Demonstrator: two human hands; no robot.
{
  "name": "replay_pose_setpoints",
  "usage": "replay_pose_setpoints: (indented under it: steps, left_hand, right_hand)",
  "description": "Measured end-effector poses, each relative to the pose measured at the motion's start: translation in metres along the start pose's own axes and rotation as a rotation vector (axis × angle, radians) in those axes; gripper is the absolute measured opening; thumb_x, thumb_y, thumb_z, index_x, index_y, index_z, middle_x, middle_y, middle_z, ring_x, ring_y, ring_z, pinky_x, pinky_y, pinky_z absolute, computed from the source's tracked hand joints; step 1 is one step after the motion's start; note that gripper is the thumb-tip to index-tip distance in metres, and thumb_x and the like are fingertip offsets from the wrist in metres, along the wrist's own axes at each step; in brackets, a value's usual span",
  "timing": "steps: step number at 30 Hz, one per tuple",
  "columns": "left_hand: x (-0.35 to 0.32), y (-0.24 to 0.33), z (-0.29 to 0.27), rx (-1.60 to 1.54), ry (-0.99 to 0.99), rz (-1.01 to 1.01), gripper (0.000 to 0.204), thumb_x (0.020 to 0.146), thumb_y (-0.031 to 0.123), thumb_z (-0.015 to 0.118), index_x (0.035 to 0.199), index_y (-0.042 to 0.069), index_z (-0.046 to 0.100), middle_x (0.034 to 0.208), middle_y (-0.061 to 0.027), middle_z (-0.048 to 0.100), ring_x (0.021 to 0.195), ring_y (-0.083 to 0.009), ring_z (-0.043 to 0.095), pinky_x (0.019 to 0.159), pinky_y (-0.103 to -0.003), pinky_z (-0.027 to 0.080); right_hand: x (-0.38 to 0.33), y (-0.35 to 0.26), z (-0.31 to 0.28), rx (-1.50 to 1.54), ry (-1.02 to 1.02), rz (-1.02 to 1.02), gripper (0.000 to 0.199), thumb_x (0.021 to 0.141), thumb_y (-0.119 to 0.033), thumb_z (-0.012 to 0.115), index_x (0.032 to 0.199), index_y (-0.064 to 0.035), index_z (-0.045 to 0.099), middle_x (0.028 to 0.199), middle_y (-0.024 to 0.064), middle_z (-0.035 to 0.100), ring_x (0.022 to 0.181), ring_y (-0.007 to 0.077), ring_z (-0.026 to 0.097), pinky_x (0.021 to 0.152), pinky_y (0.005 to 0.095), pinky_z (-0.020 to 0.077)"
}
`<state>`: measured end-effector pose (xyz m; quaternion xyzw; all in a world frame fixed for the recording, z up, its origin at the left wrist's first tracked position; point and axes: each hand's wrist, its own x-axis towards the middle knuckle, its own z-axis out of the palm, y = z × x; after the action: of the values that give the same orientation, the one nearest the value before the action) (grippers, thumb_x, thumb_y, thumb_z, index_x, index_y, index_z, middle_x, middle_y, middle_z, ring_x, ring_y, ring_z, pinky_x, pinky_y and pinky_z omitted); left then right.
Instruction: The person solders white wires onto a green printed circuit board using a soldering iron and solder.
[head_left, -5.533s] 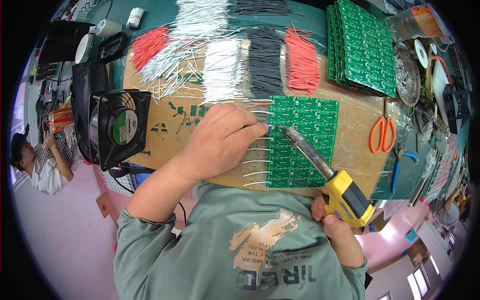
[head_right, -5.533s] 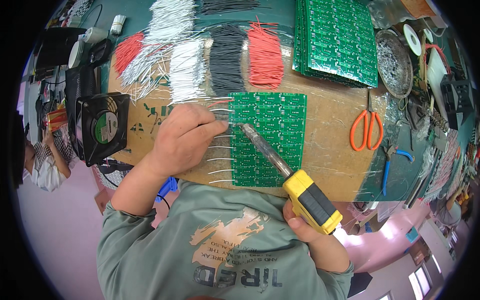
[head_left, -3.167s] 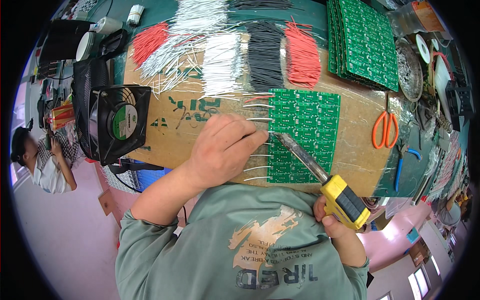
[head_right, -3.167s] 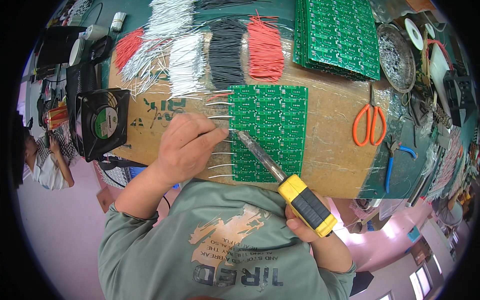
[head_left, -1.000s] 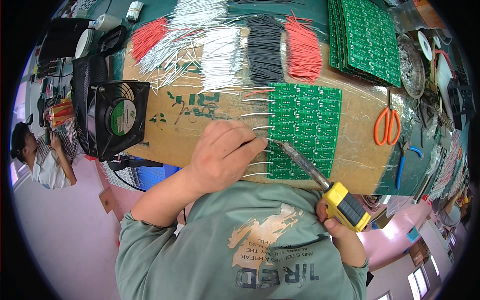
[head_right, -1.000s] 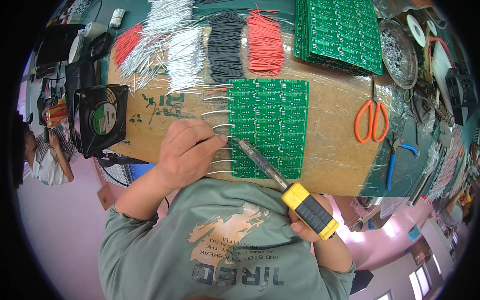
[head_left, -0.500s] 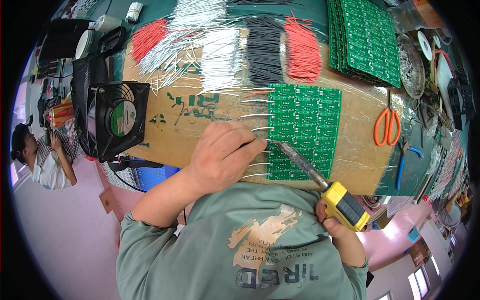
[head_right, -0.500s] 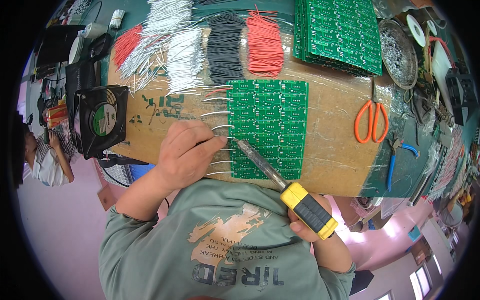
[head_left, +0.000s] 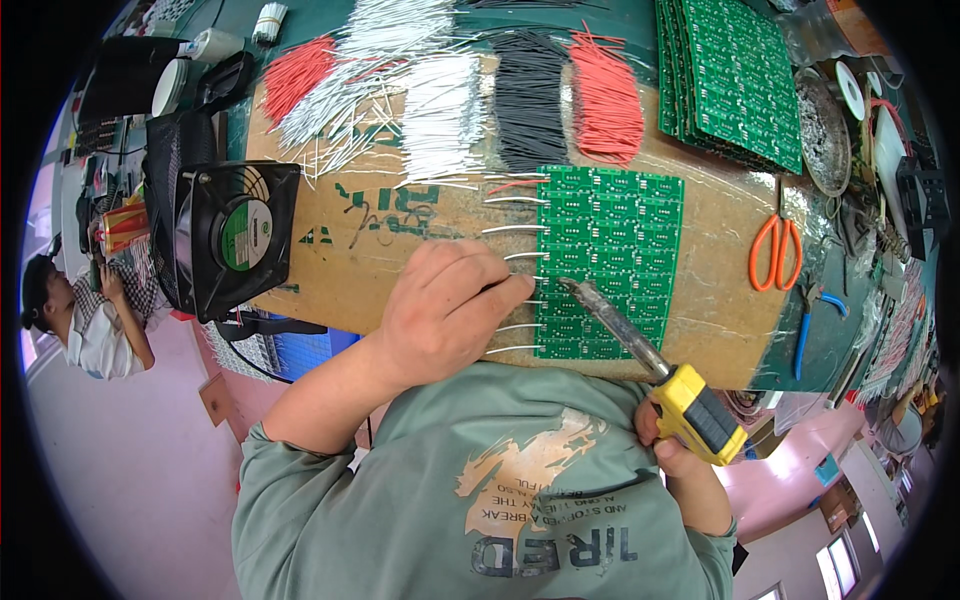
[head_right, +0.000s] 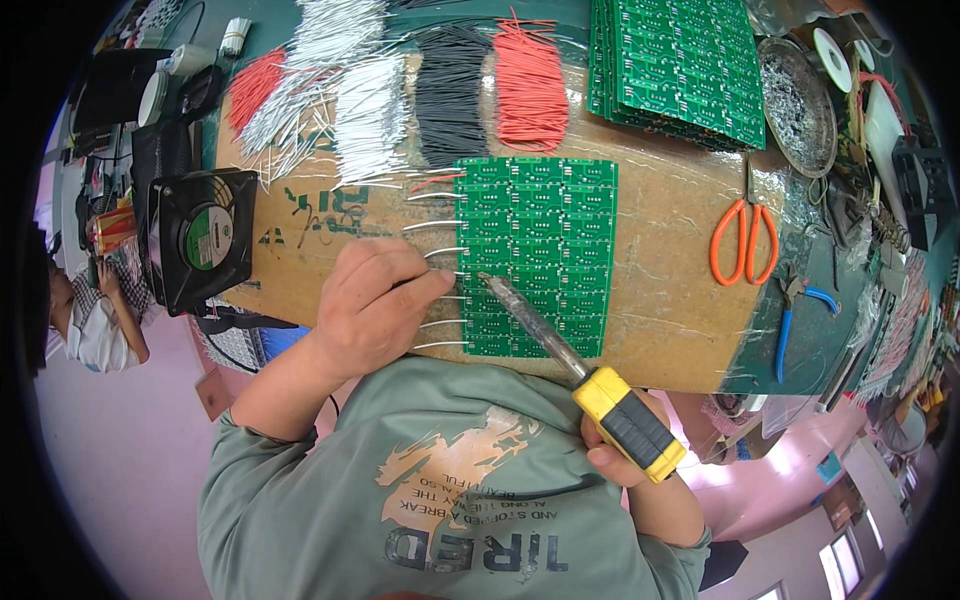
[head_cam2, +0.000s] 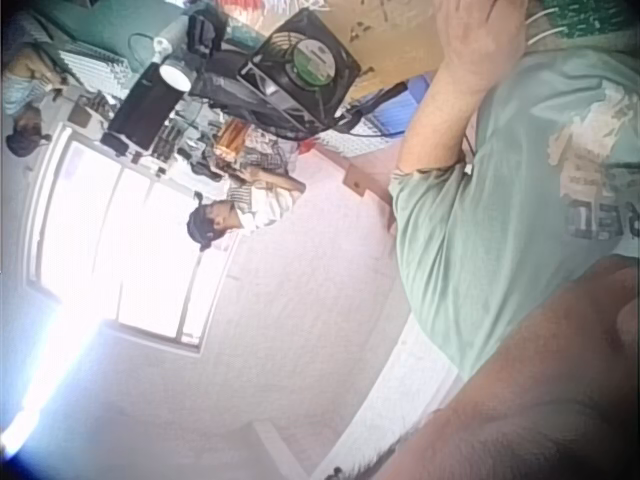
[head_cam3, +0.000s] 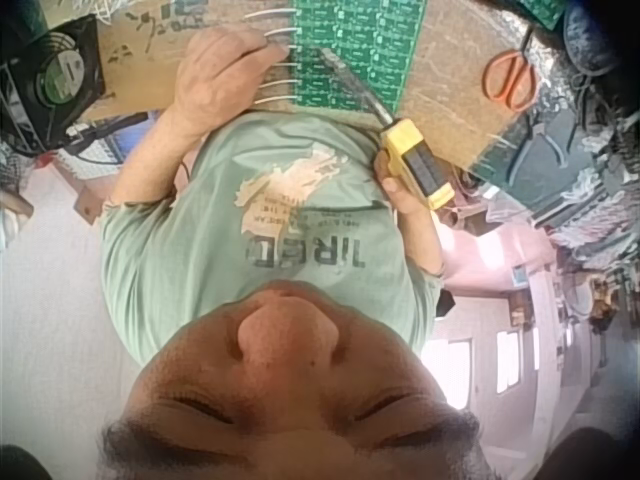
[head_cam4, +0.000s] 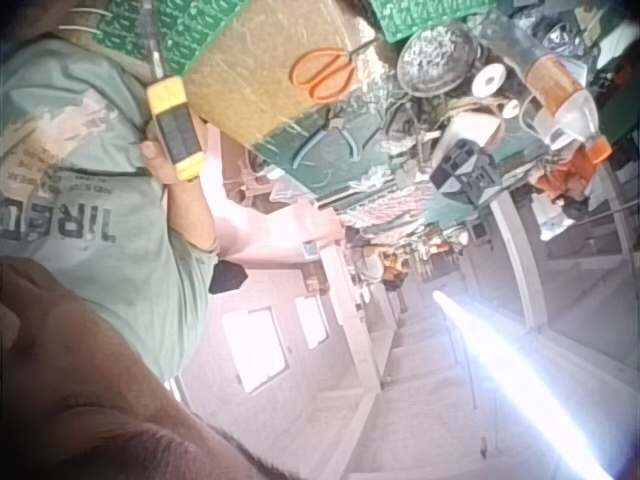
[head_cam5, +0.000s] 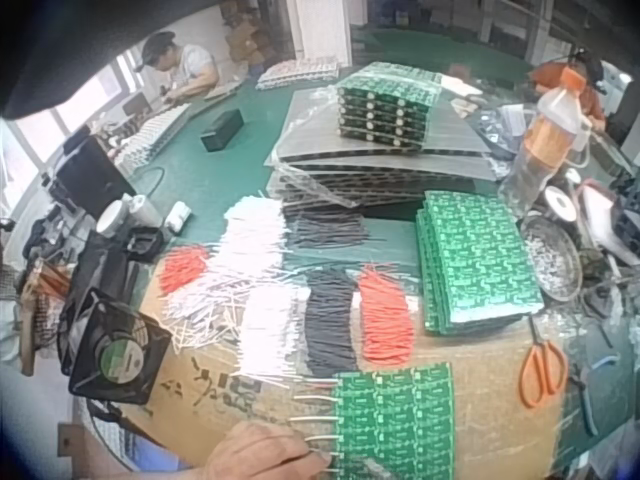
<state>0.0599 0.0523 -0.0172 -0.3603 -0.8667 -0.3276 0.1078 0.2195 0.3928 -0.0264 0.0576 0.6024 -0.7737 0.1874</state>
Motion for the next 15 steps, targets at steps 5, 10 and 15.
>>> replay_pose_setpoints:
  steps: [5,10,15]
  left_hand:
    - [0.0008,0.0006,-0.0007,-0.003,0.001,-0.005,0.033,0.076,0.005,0.076,0.109,0.005,0.079,0.102,-0.0059,0.070,0.096,-0.0275,0.068,0.083,-0.040,0.052]
    - [0.0007,0.0001,-0.0003,-0.011,-0.001,-0.005,0.031,0.080,0.009,0.073,0.110,0.005,0.079,0.103,-0.0051,0.069,0.098,-0.0272,0.068,0.085,-0.040,0.051]
    - [-0.0013,0.0006,-0.0001,-0.010,-0.010,-0.014,0.029,0.081,0.009,0.074,0.110,0.005,0.079,0.102,-0.0047,0.069,0.099,-0.0270,0.068,0.085,-0.040,0.050]
  right_hand:
    - [0.0001,-0.0029,0.0002,0.059,0.013,0.004,0.038,0.089,-0.033,0.089,0.081,-0.0041,0.066,0.070,0.0054,0.064,0.058,0.0189,0.060,0.055,0.0332,0.0461]
    - [-0.0028,-0.0024,-0.0065,0.030,-0.025,-0.003,0.038,0.091,-0.034,0.089,0.081,-0.0046,0.066,0.071,0.0055,0.064,0.059,0.0199,0.060,0.056,0.0338,0.0470]
    - [-0.0077,-0.0008,-0.0051,0.015,-0.014,-0.025,0.039,0.092,-0.035,0.089,0.082,-0.0045,0.066,0.073,0.0057,0.064,0.061,0.0207,0.061,0.057,0.0344,0.0476]
